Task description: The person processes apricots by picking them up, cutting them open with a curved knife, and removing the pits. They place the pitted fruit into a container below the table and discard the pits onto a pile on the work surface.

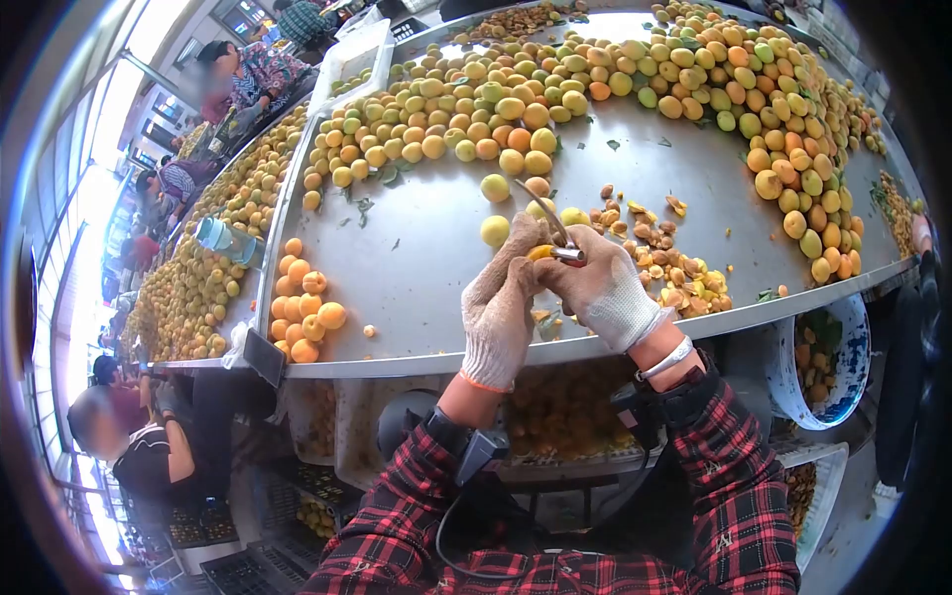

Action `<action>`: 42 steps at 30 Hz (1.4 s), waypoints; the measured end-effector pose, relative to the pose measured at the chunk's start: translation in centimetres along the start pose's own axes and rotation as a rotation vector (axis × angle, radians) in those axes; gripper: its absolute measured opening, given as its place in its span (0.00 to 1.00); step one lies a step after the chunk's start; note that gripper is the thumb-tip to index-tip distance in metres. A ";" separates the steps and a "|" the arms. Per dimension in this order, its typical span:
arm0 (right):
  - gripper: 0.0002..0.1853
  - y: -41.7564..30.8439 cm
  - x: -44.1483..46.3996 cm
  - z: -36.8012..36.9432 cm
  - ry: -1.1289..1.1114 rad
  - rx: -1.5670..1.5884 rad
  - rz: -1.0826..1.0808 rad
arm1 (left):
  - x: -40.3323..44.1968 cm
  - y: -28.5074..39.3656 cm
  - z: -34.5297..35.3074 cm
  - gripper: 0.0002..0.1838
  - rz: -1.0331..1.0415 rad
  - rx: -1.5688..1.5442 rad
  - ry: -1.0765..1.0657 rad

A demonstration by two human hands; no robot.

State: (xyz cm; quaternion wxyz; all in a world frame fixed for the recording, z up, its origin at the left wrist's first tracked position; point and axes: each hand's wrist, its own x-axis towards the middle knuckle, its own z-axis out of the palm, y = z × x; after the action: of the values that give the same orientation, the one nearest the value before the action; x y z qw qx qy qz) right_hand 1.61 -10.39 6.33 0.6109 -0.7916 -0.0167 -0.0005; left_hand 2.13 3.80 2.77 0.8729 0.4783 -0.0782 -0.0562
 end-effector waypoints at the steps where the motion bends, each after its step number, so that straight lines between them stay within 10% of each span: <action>1: 0.17 -0.7 -0.1 0.0 -0.007 0.028 0.094 | 0.0 0.2 0.1 0.20 0.001 0.000 0.001; 6: 0.14 -0.5 0.1 0.5 -0.009 0.186 0.241 | -0.2 1.3 0.7 0.20 0.039 0.230 -0.015; 12: 0.11 2.1 0.4 2.2 0.234 -0.138 -0.263 | 0.0 0.4 0.7 0.19 0.260 0.621 -0.009; 42: 0.14 2.0 0.1 2.5 0.297 -0.249 -0.620 | 0.8 1.0 1.1 0.12 0.092 0.340 0.160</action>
State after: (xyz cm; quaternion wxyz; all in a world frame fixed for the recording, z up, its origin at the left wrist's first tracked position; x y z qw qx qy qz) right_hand 1.68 -8.49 3.73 0.4764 -0.8084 -0.1668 -0.3029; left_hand 2.70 3.29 4.32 0.7847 0.6177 -0.0387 0.0361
